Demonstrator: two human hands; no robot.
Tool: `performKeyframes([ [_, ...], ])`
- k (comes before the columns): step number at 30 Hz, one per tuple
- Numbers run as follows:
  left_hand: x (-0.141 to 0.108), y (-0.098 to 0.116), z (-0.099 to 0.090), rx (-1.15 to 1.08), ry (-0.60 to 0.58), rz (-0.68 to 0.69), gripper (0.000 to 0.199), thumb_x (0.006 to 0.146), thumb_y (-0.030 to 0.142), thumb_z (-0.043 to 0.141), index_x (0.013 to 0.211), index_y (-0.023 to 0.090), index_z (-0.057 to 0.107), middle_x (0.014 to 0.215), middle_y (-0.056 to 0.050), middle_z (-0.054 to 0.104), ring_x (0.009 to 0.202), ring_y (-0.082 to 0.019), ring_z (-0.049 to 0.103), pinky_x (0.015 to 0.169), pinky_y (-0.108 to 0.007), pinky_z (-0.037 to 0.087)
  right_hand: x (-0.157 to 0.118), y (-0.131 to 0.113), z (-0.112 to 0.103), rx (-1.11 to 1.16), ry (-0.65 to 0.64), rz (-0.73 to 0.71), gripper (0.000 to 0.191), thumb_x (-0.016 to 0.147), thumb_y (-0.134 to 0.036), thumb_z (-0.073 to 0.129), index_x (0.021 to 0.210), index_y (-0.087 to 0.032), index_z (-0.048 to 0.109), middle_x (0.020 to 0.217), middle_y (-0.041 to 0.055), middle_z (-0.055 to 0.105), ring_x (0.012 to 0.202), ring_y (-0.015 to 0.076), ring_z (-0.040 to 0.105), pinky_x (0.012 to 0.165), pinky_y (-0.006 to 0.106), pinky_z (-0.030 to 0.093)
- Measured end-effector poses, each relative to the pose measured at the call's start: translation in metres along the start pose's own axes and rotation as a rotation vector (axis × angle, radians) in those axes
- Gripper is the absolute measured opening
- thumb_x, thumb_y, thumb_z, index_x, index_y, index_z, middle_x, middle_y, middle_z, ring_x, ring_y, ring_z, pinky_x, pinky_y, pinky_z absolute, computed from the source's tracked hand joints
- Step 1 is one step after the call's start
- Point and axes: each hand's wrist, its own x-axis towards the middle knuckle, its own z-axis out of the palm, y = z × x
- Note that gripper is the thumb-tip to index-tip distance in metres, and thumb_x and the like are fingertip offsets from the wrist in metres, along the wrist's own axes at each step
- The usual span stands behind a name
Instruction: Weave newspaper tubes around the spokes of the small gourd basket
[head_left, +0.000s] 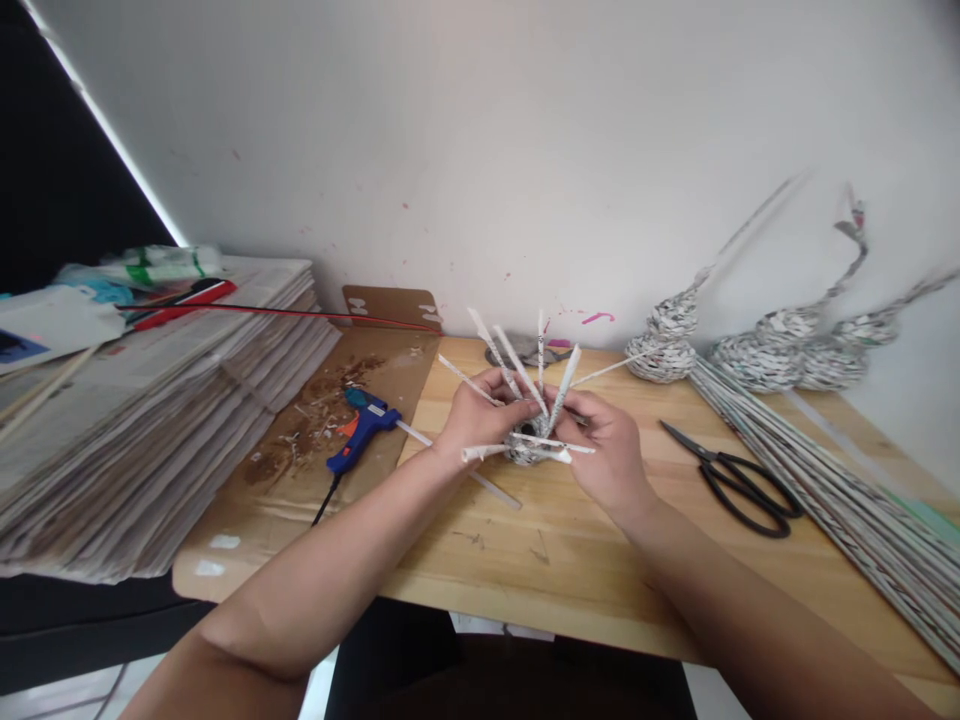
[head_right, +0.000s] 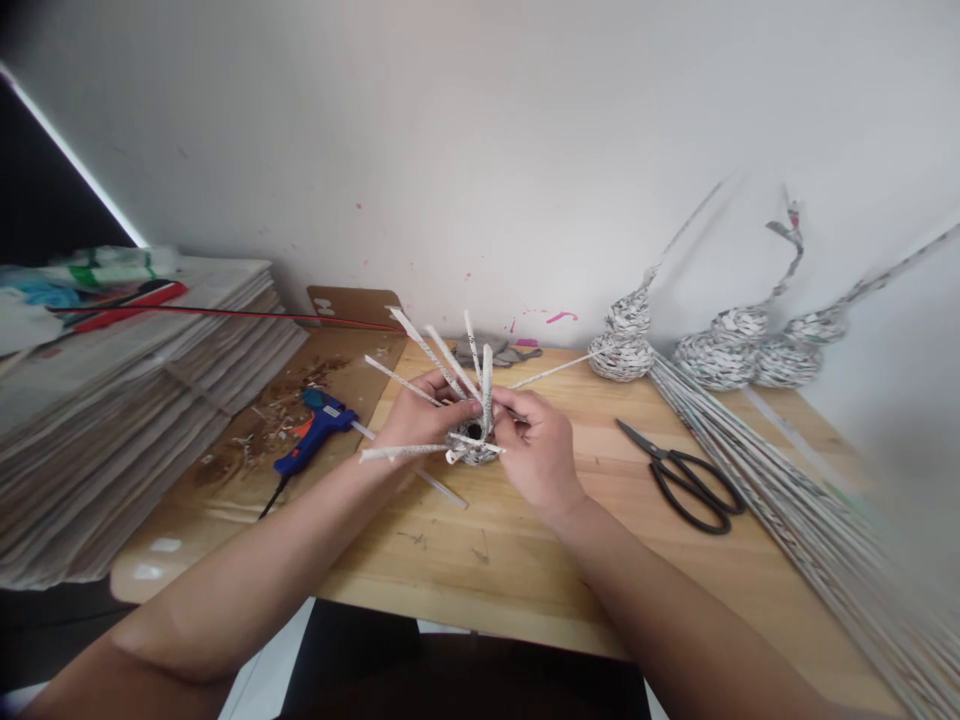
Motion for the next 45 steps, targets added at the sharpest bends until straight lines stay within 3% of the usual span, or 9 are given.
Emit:
performKeyframes([
  [5, 0.001, -0.001, -0.001, -0.049, -0.015, 0.004, 0.033, 0.057, 0.021, 0.083, 0.083, 0.014, 0.063, 0.070, -0.001, 0.071, 0.060, -0.013, 0.065, 0.060, -0.025, 0.052, -0.002, 0.006, 0.000, -0.118, 0.020, -0.121, 0.024, 0.087, -0.025, 0.061, 0.107, -0.022, 0.074, 0.101, 0.0068, 0.074, 0.091, 0.0218, 0.070, 0.081, 0.034, 0.057],
  [9, 0.004, -0.006, -0.004, -0.065, -0.080, 0.005, 0.037, 0.059, 0.023, 0.083, 0.092, 0.014, 0.069, 0.075, -0.002, 0.073, 0.064, -0.014, 0.067, 0.064, -0.026, 0.053, -0.002, 0.006, -0.004, -0.360, 0.058, -0.354, 0.027, 0.087, -0.014, 0.056, 0.105, -0.023, 0.074, 0.098, 0.0058, 0.073, 0.089, 0.0209, 0.069, 0.082, 0.035, 0.055],
  [12, 0.004, -0.008, -0.005, -0.022, -0.121, 0.031, 0.026, 0.063, 0.023, 0.080, 0.086, 0.014, 0.072, 0.075, -0.002, 0.074, 0.065, -0.014, 0.067, 0.066, -0.026, 0.052, -0.001, 0.002, -0.006, -0.495, 0.070, -0.535, 0.030, 0.086, -0.008, 0.053, 0.104, -0.021, 0.073, 0.098, 0.0070, 0.072, 0.091, 0.0220, 0.067, 0.084, 0.037, 0.054],
  [16, 0.001, -0.005, -0.006, 0.060, -0.188, 0.054, 0.013, 0.071, 0.021, 0.073, 0.082, 0.015, 0.073, 0.075, -0.001, 0.074, 0.065, -0.013, 0.065, 0.066, -0.025, 0.051, -0.001, -0.001, -0.008, -0.531, 0.025, -0.608, 0.034, 0.086, -0.004, 0.050, 0.105, -0.021, 0.071, 0.099, 0.0075, 0.071, 0.092, 0.0220, 0.065, 0.084, 0.037, 0.054],
  [22, 0.000, 0.000, -0.003, 0.230, -0.044, 0.120, 0.011, 0.073, 0.017, 0.068, 0.083, 0.014, 0.072, 0.076, -0.003, 0.074, 0.068, -0.014, 0.066, 0.067, -0.025, 0.051, 0.002, -0.002, -0.008, -0.552, 0.080, -0.618, 0.033, 0.087, -0.009, 0.055, 0.115, -0.020, 0.068, 0.111, 0.0107, 0.068, 0.104, 0.0243, 0.063, 0.093, 0.041, 0.051],
  [27, -0.001, 0.000, -0.002, 0.274, 0.015, 0.139, 0.010, 0.071, 0.017, 0.071, 0.081, 0.015, 0.072, 0.079, -0.004, 0.074, 0.072, -0.017, 0.067, 0.068, -0.027, 0.053, 0.008, -0.002, -0.015, -0.675, 0.084, -0.708, 0.017, 0.085, -0.020, 0.068, 0.101, -0.023, 0.074, 0.098, 0.0070, 0.071, 0.094, 0.0252, 0.063, 0.088, 0.044, 0.047],
  [31, -0.005, 0.001, 0.001, 0.278, 0.054, 0.153, 0.008, 0.068, 0.014, 0.071, 0.076, 0.016, 0.070, 0.075, -0.004, 0.072, 0.070, -0.016, 0.066, 0.068, -0.028, 0.053, 0.010, -0.005, -0.018, -0.742, 0.060, -0.693, 0.008, 0.086, -0.030, 0.071, 0.087, -0.023, 0.074, 0.082, 0.0042, 0.072, 0.079, 0.0229, 0.061, 0.078, 0.041, 0.044],
  [39, -0.004, 0.001, 0.003, 0.122, 0.029, 0.093, 0.014, 0.065, 0.013, 0.073, 0.075, 0.015, 0.063, 0.069, 0.001, 0.067, 0.062, -0.012, 0.060, 0.064, -0.024, 0.049, 0.008, -0.007, -0.016, -0.718, 0.045, -0.637, 0.003, 0.085, -0.017, 0.062, 0.084, -0.020, 0.062, 0.082, 0.0054, 0.070, 0.081, 0.0239, 0.061, 0.076, 0.038, 0.046],
  [45, -0.003, -0.003, 0.002, 0.106, 0.024, 0.093, 0.017, 0.062, 0.013, 0.073, 0.076, 0.015, 0.063, 0.071, 0.000, 0.066, 0.065, -0.012, 0.060, 0.064, -0.024, 0.048, 0.008, -0.004, -0.016, -0.529, 0.014, -0.379, 0.002, 0.085, -0.020, 0.058, 0.084, -0.021, 0.060, 0.079, 0.0027, 0.068, 0.075, 0.0197, 0.063, 0.069, 0.033, 0.048],
])
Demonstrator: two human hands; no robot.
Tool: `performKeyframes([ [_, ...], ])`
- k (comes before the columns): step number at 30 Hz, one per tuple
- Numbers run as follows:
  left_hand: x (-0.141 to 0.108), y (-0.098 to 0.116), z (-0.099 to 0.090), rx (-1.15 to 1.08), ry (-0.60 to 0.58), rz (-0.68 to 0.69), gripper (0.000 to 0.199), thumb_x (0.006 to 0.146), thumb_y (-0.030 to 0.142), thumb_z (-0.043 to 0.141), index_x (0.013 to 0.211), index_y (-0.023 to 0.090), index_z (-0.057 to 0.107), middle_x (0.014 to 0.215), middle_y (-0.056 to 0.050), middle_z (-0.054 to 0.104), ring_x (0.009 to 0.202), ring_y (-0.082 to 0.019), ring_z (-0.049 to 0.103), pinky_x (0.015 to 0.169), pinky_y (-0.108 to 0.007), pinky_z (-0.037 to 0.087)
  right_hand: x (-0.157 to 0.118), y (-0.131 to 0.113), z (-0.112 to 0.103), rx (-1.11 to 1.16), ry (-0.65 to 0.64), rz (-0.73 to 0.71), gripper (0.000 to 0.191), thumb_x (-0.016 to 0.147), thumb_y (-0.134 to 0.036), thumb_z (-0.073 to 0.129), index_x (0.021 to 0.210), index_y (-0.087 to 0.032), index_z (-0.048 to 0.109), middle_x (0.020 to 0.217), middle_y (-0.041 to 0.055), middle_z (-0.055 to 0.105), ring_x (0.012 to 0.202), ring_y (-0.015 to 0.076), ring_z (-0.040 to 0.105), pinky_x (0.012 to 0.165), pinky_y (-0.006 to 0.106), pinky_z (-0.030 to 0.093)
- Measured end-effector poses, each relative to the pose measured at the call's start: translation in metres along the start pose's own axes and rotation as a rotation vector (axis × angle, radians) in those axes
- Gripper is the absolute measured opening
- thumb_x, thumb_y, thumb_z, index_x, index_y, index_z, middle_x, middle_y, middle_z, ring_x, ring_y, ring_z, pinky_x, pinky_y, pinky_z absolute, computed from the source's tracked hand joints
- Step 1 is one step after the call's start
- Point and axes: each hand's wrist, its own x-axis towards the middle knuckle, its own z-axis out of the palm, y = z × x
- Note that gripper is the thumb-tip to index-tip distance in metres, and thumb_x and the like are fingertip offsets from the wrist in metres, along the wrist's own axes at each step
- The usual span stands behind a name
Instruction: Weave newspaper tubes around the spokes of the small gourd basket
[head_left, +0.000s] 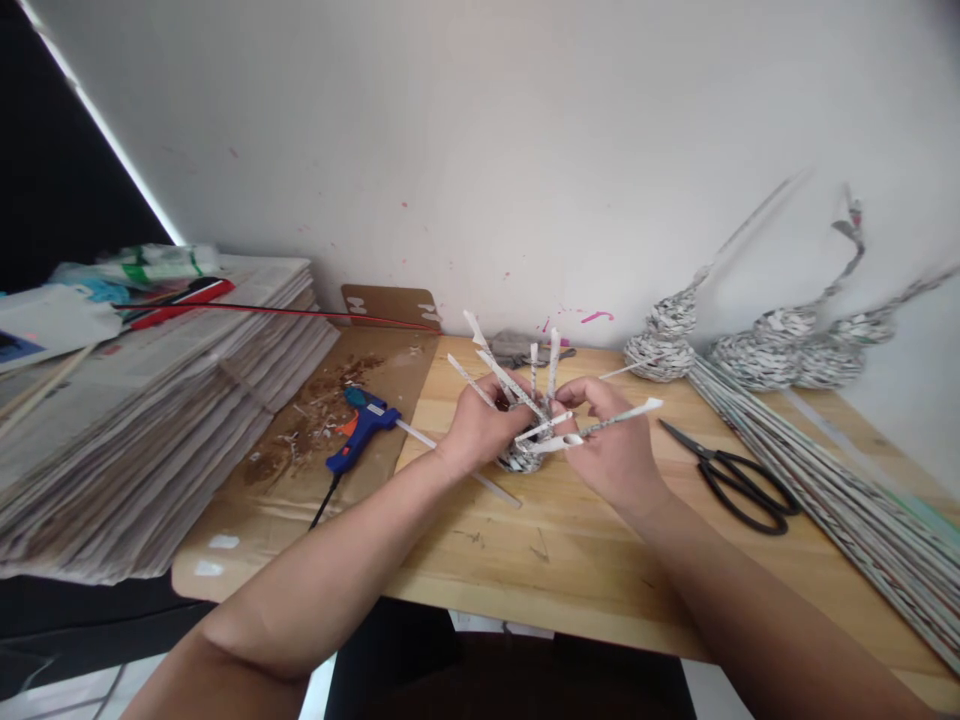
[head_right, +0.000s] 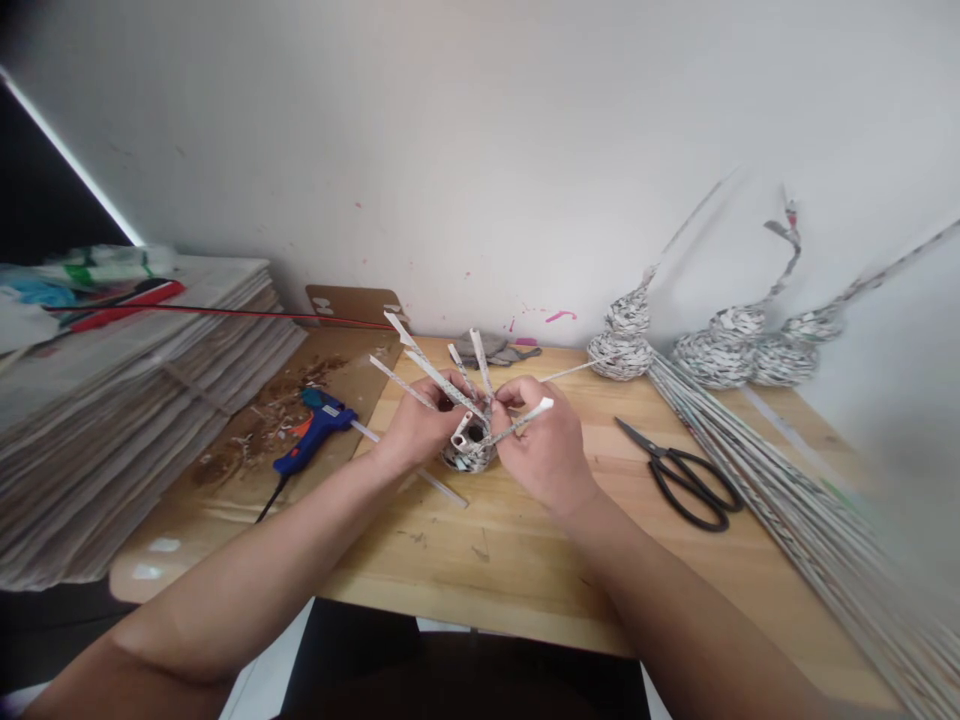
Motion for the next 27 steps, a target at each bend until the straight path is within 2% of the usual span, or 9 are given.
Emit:
performKeyframes([
  [4, -0.002, 0.001, 0.002, -0.001, -0.006, 0.012, 0.017, 0.062, 0.014, 0.073, 0.075, 0.015, 0.062, 0.069, 0.001, 0.065, 0.063, -0.011, 0.058, 0.063, -0.024, 0.047, 0.002, -0.003, -0.002, 0.133, -0.062, 0.164, 0.007, 0.085, -0.027, 0.062, 0.082, -0.021, 0.063, 0.076, 0.0011, 0.068, 0.069, 0.0168, 0.063, 0.065, 0.030, 0.048],
  [8, -0.004, 0.002, 0.003, 0.031, -0.005, 0.004, 0.017, 0.064, 0.015, 0.073, 0.077, 0.015, 0.061, 0.068, 0.001, 0.064, 0.061, -0.010, 0.057, 0.061, -0.022, 0.046, 0.003, -0.008, -0.003, 0.103, -0.056, 0.162, 0.010, 0.083, -0.031, 0.065, 0.081, -0.021, 0.065, 0.077, 0.0022, 0.069, 0.072, 0.0181, 0.064, 0.070, 0.032, 0.049],
  [12, -0.005, 0.001, 0.004, 0.024, 0.010, 0.012, 0.018, 0.063, 0.014, 0.073, 0.077, 0.014, 0.061, 0.072, 0.000, 0.066, 0.064, -0.011, 0.059, 0.064, -0.023, 0.048, 0.003, -0.008, -0.003, 0.140, -0.033, 0.215, 0.010, 0.084, -0.030, 0.062, 0.079, -0.022, 0.061, 0.074, 0.0016, 0.068, 0.069, 0.0177, 0.064, 0.066, 0.031, 0.049],
  [16, -0.004, 0.002, 0.005, -0.016, 0.003, -0.024, 0.023, 0.062, 0.020, 0.077, 0.076, 0.015, 0.059, 0.073, 0.000, 0.067, 0.064, -0.011, 0.060, 0.065, -0.025, 0.050, 0.003, -0.004, 0.001, 0.347, -0.016, 0.355, 0.015, 0.081, -0.032, 0.066, 0.074, -0.022, 0.056, 0.069, 0.0008, 0.068, 0.063, 0.0170, 0.064, 0.058, 0.029, 0.048],
  [19, -0.002, 0.003, 0.004, -0.037, 0.010, -0.029, 0.029, 0.060, 0.025, 0.081, 0.076, 0.015, 0.059, 0.073, 0.000, 0.068, 0.064, -0.012, 0.061, 0.067, -0.026, 0.052, 0.004, -0.001, 0.005, 0.521, 0.024, 0.391, 0.020, 0.078, -0.033, 0.071, 0.074, -0.023, 0.054, 0.072, 0.0010, 0.070, 0.067, 0.0175, 0.067, 0.061, 0.029, 0.051],
  [21, -0.001, 0.004, 0.003, -0.033, 0.015, -0.028, 0.032, 0.059, 0.026, 0.083, 0.081, 0.014, 0.063, 0.075, -0.001, 0.069, 0.066, -0.013, 0.063, 0.068, -0.027, 0.053, 0.003, 0.001, 0.008, 0.609, 0.039, 0.396, 0.022, 0.077, -0.034, 0.073, 0.075, -0.023, 0.054, 0.081, 0.0026, 0.073, 0.074, 0.0185, 0.069, 0.068, 0.031, 0.054],
  [24, -0.001, 0.006, 0.001, -0.023, -0.011, -0.074, 0.044, 0.061, 0.026, 0.082, 0.101, 0.013, 0.069, 0.080, -0.004, 0.072, 0.068, -0.014, 0.065, 0.067, -0.027, 0.053, 0.002, 0.003, 0.012, 0.682, 0.060, 0.381, 0.026, 0.074, -0.035, 0.076, 0.075, -0.023, 0.053, 0.093, 0.0044, 0.074, 0.082, 0.0190, 0.070, 0.076, 0.033, 0.055],
  [27, -0.003, 0.007, 0.002, -0.027, -0.030, -0.099, 0.047, 0.064, 0.028, 0.081, 0.106, 0.011, 0.071, 0.082, -0.005, 0.074, 0.067, -0.014, 0.065, 0.065, -0.026, 0.053, 0.002, 0.006, 0.014, 0.714, 0.089, 0.379, 0.025, 0.072, -0.031, 0.078, 0.075, -0.022, 0.055, 0.089, 0.0028, 0.073, 0.080, 0.0176, 0.068, 0.076, 0.033, 0.054],
])
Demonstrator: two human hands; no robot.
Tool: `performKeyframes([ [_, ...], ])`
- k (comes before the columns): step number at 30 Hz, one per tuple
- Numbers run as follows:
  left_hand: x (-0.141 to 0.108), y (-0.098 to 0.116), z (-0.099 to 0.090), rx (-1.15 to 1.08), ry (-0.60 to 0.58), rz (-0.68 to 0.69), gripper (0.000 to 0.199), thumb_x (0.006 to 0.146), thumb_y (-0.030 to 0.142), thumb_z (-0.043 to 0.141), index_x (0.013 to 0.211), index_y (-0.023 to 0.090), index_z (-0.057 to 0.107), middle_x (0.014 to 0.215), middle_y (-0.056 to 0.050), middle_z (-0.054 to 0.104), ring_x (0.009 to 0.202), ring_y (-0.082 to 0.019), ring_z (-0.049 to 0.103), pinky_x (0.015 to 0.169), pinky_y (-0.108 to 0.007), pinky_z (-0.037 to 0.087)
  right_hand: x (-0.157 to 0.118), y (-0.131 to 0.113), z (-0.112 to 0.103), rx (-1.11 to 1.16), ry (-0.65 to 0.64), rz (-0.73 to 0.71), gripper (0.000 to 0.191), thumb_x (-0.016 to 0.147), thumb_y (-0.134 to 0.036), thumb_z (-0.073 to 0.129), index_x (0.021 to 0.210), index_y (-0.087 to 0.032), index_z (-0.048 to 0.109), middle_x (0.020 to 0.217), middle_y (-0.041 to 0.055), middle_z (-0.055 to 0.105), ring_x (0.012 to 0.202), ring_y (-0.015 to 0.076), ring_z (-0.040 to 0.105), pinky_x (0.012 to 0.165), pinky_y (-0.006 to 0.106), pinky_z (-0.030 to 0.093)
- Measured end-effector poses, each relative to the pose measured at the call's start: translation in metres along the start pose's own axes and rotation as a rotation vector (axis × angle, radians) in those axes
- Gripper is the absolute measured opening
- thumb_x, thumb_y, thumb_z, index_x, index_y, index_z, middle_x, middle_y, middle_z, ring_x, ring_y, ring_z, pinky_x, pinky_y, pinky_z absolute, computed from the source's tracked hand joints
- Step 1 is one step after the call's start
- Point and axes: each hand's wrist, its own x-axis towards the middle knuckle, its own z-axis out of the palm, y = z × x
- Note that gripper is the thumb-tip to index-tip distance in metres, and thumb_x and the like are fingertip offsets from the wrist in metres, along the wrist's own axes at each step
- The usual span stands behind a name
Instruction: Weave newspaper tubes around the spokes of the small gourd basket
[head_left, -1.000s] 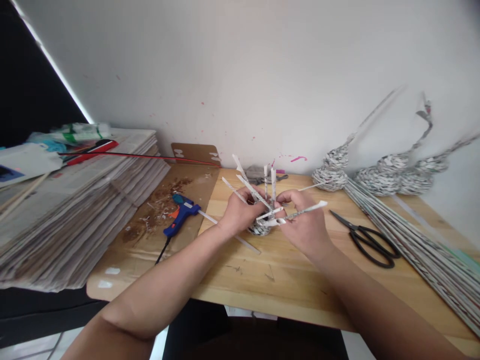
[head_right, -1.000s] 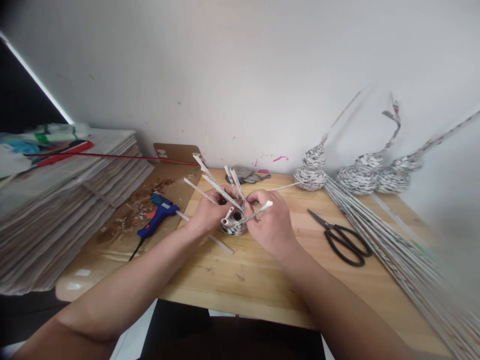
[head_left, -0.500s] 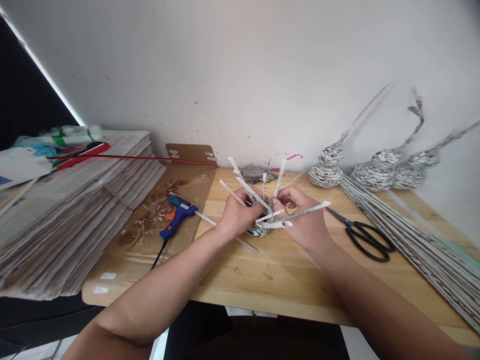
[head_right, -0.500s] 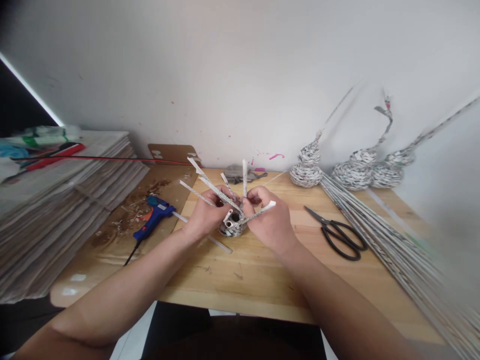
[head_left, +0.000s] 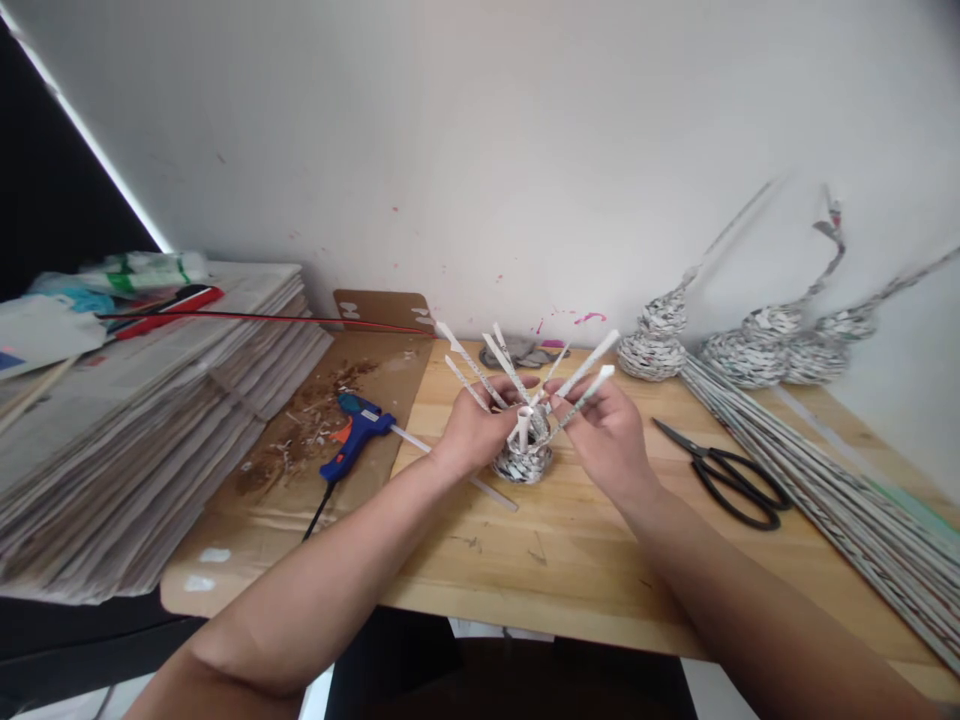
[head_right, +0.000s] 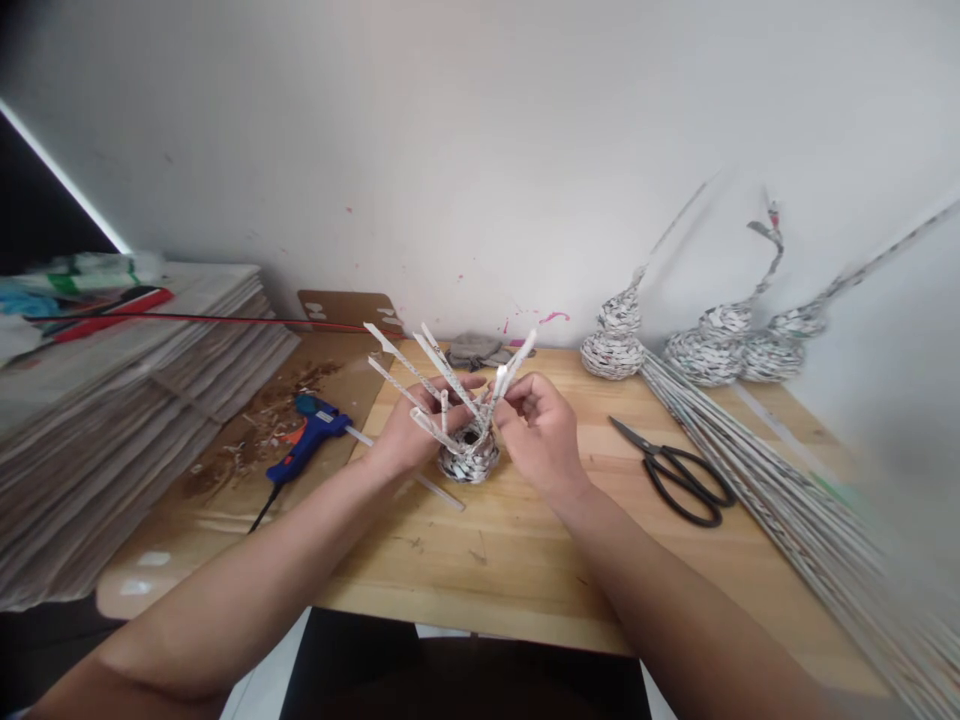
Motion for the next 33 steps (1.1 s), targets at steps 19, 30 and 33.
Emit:
performKeyframes([
  [19, -0.003, 0.009, -0.001, 0.128, 0.017, 0.046, 0.008, 0.065, 0.018, 0.075, 0.071, 0.013, 0.071, 0.068, -0.003, 0.072, 0.060, -0.014, 0.064, 0.059, -0.024, 0.051, 0.003, -0.015, -0.011, -0.380, -0.141, -0.264, 0.014, 0.084, -0.034, 0.068, 0.089, -0.025, 0.078, 0.096, 0.0058, 0.076, 0.091, 0.0237, 0.069, 0.087, 0.041, 0.052],
  [30, -0.009, 0.000, 0.001, 0.283, -0.037, 0.210, 0.008, 0.073, 0.019, 0.069, 0.077, 0.015, 0.074, 0.078, -0.006, 0.076, 0.072, -0.018, 0.070, 0.067, -0.026, 0.054, 0.011, -0.016, -0.016, -0.137, -0.127, 0.111, 0.022, 0.080, -0.042, 0.073, 0.078, -0.020, 0.068, 0.064, -0.0004, 0.067, 0.057, 0.0132, 0.058, 0.056, 0.026, 0.048],
  [33, -0.012, -0.001, 0.002, 0.336, -0.040, 0.289, 0.008, 0.074, 0.017, 0.067, 0.078, 0.016, 0.074, 0.082, -0.007, 0.077, 0.074, -0.018, 0.071, 0.071, -0.027, 0.055, 0.010, -0.020, -0.013, -0.168, -0.095, 0.110, 0.024, 0.079, -0.043, 0.072, 0.073, -0.021, 0.064, 0.060, -0.0007, 0.065, 0.055, 0.0133, 0.058, 0.055, 0.026, 0.048],
])
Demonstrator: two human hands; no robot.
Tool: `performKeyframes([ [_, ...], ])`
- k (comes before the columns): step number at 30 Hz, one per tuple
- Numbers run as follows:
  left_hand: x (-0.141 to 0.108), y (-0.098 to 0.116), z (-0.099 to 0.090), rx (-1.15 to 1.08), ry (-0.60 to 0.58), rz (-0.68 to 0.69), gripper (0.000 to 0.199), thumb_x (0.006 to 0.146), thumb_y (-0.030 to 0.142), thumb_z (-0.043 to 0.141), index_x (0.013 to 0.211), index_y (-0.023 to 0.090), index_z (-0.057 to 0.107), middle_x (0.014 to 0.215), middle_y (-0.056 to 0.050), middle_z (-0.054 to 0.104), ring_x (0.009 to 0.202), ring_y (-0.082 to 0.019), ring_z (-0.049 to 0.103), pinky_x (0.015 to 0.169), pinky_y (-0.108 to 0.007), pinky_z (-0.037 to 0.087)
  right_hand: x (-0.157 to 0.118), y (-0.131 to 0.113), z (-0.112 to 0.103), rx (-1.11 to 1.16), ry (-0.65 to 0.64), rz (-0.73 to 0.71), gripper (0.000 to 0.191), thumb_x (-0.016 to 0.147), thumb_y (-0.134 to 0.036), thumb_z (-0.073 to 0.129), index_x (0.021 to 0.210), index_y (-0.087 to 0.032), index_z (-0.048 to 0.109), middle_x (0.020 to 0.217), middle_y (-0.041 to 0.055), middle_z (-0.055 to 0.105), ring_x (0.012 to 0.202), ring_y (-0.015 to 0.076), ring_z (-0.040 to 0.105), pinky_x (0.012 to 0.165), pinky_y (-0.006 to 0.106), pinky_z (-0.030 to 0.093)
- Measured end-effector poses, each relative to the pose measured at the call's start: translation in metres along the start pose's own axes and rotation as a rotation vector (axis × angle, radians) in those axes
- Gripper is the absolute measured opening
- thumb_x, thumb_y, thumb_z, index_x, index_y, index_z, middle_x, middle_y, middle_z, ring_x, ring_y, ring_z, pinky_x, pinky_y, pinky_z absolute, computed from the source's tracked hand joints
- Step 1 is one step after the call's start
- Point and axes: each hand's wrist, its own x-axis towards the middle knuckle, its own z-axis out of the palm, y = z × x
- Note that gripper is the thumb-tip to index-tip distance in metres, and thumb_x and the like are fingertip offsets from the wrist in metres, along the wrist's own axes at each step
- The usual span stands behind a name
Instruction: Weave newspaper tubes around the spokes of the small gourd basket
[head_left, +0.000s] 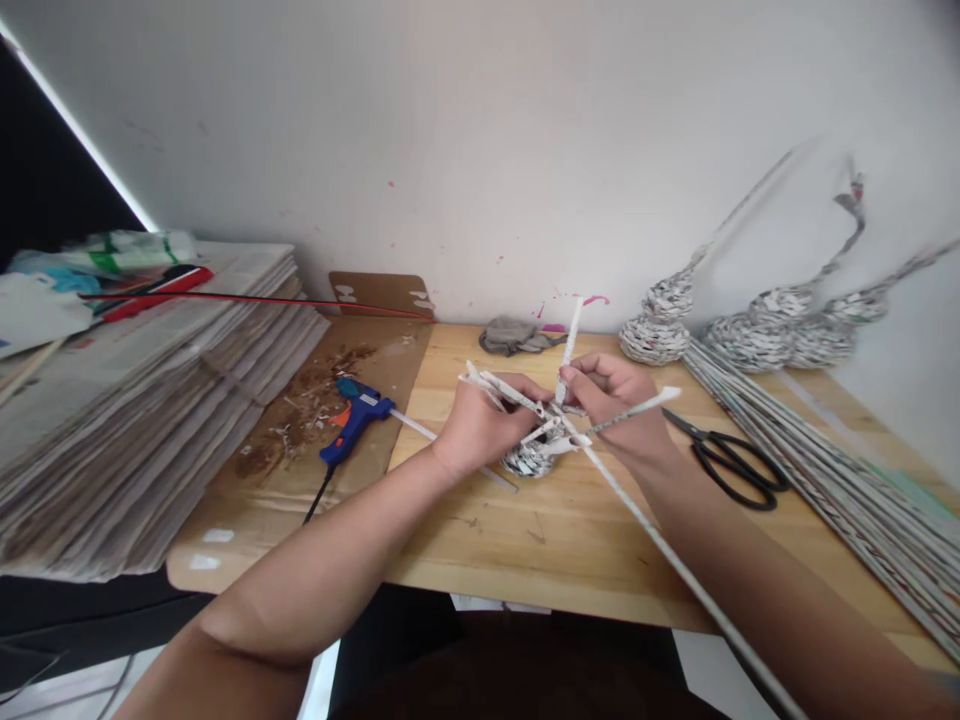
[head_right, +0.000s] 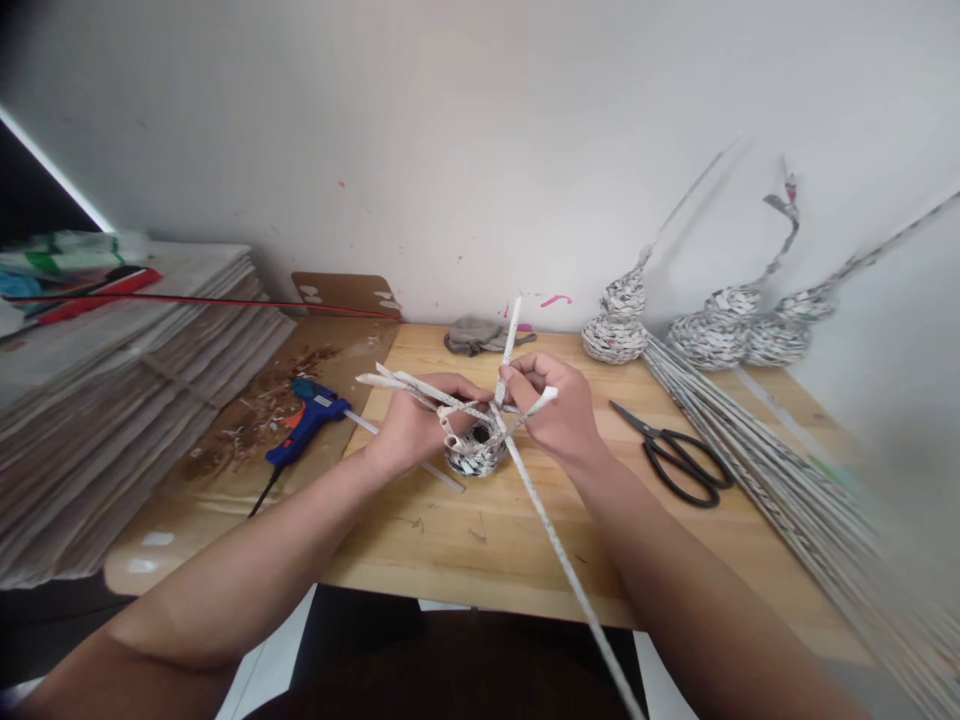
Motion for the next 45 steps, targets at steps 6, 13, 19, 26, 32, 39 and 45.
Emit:
performKeyframes([
  [6, -0.001, -0.001, 0.000, 0.065, 0.006, 0.011, 0.010, 0.078, 0.023, 0.067, 0.082, 0.016, 0.073, 0.084, -0.007, 0.077, 0.076, -0.019, 0.071, 0.070, -0.027, 0.055, 0.002, 0.005, 0.003, -0.011, 0.038, 0.044, 0.025, 0.078, -0.043, 0.071, 0.073, -0.020, 0.063, 0.057, -0.0009, 0.063, 0.050, 0.0130, 0.056, 0.049, 0.025, 0.045],
  [13, -0.001, -0.004, -0.001, -0.026, -0.093, -0.004, 0.010, 0.078, 0.025, 0.068, 0.082, 0.016, 0.071, 0.081, -0.006, 0.075, 0.073, -0.017, 0.069, 0.068, -0.026, 0.055, 0.001, 0.009, 0.002, -0.046, 0.044, 0.081, 0.026, 0.077, -0.044, 0.071, 0.073, -0.019, 0.065, 0.058, -0.0011, 0.063, 0.050, 0.0129, 0.055, 0.047, 0.024, 0.042],
  [19, -0.001, 0.000, 0.001, -0.049, -0.087, -0.061, 0.017, 0.070, 0.028, 0.077, 0.074, 0.012, 0.070, 0.075, -0.008, 0.074, 0.067, -0.017, 0.067, 0.062, -0.025, 0.053, -0.004, 0.004, 0.004, -0.025, -0.020, 0.090, 0.027, 0.079, -0.045, 0.071, 0.078, -0.019, 0.065, 0.059, -0.0005, 0.064, 0.050, 0.0139, 0.057, 0.047, 0.024, 0.043],
  [26, 0.007, -0.002, -0.003, -0.041, -0.112, -0.090, 0.018, 0.065, 0.022, 0.081, 0.073, 0.014, 0.067, 0.071, -0.003, 0.071, 0.065, -0.014, 0.066, 0.062, -0.023, 0.052, -0.012, 0.002, 0.007, -0.103, -0.019, -0.109, 0.018, 0.085, -0.036, 0.066, 0.079, -0.019, 0.063, 0.060, -0.0018, 0.061, 0.050, 0.0112, 0.054, 0.047, 0.022, 0.040],
  [32, 0.005, 0.000, -0.004, -0.006, -0.139, -0.073, 0.008, 0.069, 0.015, 0.074, 0.075, 0.015, 0.068, 0.072, -0.002, 0.071, 0.067, -0.014, 0.066, 0.065, -0.024, 0.053, -0.011, 0.004, 0.006, -0.141, -0.023, -0.164, 0.018, 0.087, -0.036, 0.064, 0.082, -0.019, 0.064, 0.063, -0.0013, 0.061, 0.053, 0.0109, 0.052, 0.049, 0.023, 0.038],
  [39, -0.002, 0.003, 0.002, -0.151, -0.173, -0.031, 0.007, 0.078, 0.016, 0.066, 0.082, 0.015, 0.072, 0.087, -0.005, 0.077, 0.081, -0.018, 0.072, 0.075, -0.025, 0.056, -0.006, -0.004, 0.004, -0.002, -0.053, 0.064, 0.023, 0.080, -0.039, 0.069, 0.077, -0.017, 0.065, 0.061, -0.0010, 0.061, 0.053, 0.0112, 0.053, 0.050, 0.023, 0.040],
  [45, 0.000, -0.001, 0.002, -0.058, -0.137, -0.016, 0.006, 0.077, 0.017, 0.069, 0.082, 0.015, 0.070, 0.084, -0.005, 0.075, 0.079, -0.017, 0.071, 0.075, -0.026, 0.056, -0.006, -0.008, 0.003, 0.020, -0.076, 0.095, 0.025, 0.078, -0.042, 0.070, 0.076, -0.017, 0.063, 0.058, -0.0019, 0.061, 0.050, 0.0106, 0.052, 0.047, 0.023, 0.039],
])
